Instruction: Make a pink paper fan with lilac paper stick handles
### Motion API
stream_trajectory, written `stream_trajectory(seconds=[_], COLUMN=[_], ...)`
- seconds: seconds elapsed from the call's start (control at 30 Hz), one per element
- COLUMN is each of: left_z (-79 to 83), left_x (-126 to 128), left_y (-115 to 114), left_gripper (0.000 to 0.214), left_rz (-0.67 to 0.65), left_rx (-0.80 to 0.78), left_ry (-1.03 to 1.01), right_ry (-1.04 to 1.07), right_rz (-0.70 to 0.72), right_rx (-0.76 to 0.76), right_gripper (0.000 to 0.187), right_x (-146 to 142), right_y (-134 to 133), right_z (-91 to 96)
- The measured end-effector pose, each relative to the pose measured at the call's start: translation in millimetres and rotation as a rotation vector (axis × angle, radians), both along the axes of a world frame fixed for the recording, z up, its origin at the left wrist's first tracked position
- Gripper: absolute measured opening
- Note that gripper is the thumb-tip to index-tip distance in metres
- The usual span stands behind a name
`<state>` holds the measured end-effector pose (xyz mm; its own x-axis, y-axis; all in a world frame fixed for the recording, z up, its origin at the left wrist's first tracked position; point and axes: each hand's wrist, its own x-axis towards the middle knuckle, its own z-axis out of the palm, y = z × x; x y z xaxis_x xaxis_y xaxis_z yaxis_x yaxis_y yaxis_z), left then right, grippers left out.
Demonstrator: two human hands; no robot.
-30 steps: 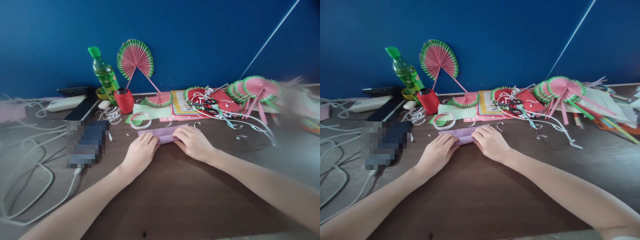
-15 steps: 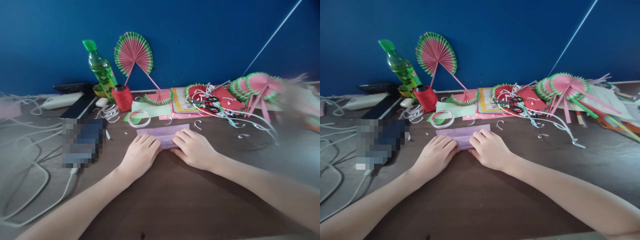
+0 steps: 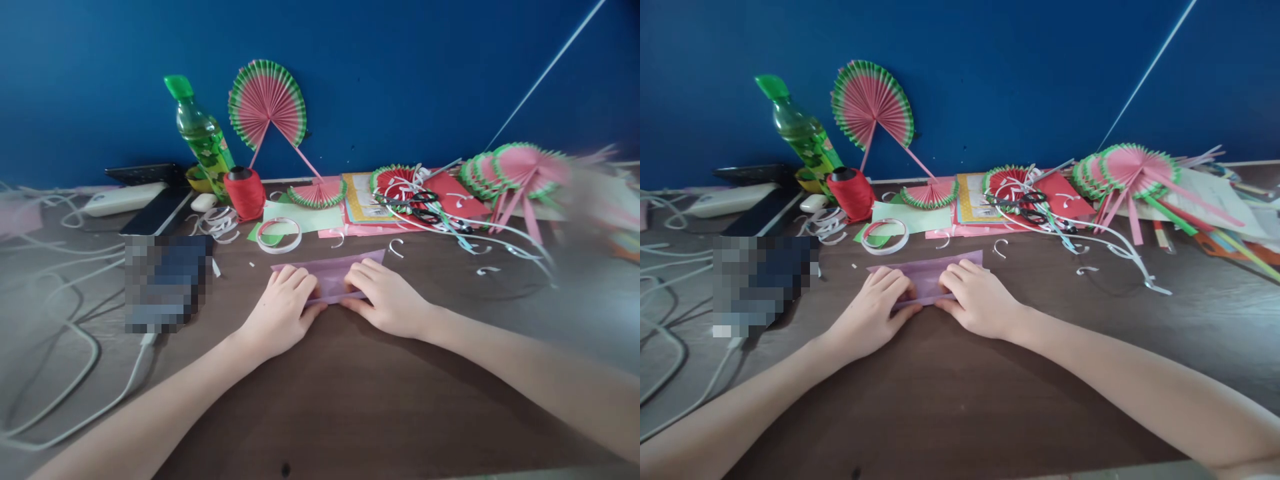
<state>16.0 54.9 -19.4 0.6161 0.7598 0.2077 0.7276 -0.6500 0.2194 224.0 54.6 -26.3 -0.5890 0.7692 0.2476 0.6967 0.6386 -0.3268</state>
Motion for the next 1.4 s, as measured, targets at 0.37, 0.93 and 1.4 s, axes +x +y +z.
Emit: stream_trajectory(seconds=[0.37,0.93,1.4], left_z=[4.4,11.9,5.2], left_x=[-0.3,-2.1,-1.8], left_y=[-1.0,1.1,0.4], left_gripper=[0.013,0.014,0.006], left_rz=[-0.012,-0.060,-0.109], left_rx=[-0.122,-0.304,-0.181], left_ry=[-0.032,-0.100,-0.071], right_ry=[0.019,0.021,0.082], right_rz=[0.010,0.062,-0.020], right_rx=[-0.096,-0.320,-0.425], right_gripper=[0.011,0.013,0.010], right_x=[-0.8,1.0,2.3], right_y=[-1.9,-5.5,-0.3], right_z=[4.7,21.9,18.4])
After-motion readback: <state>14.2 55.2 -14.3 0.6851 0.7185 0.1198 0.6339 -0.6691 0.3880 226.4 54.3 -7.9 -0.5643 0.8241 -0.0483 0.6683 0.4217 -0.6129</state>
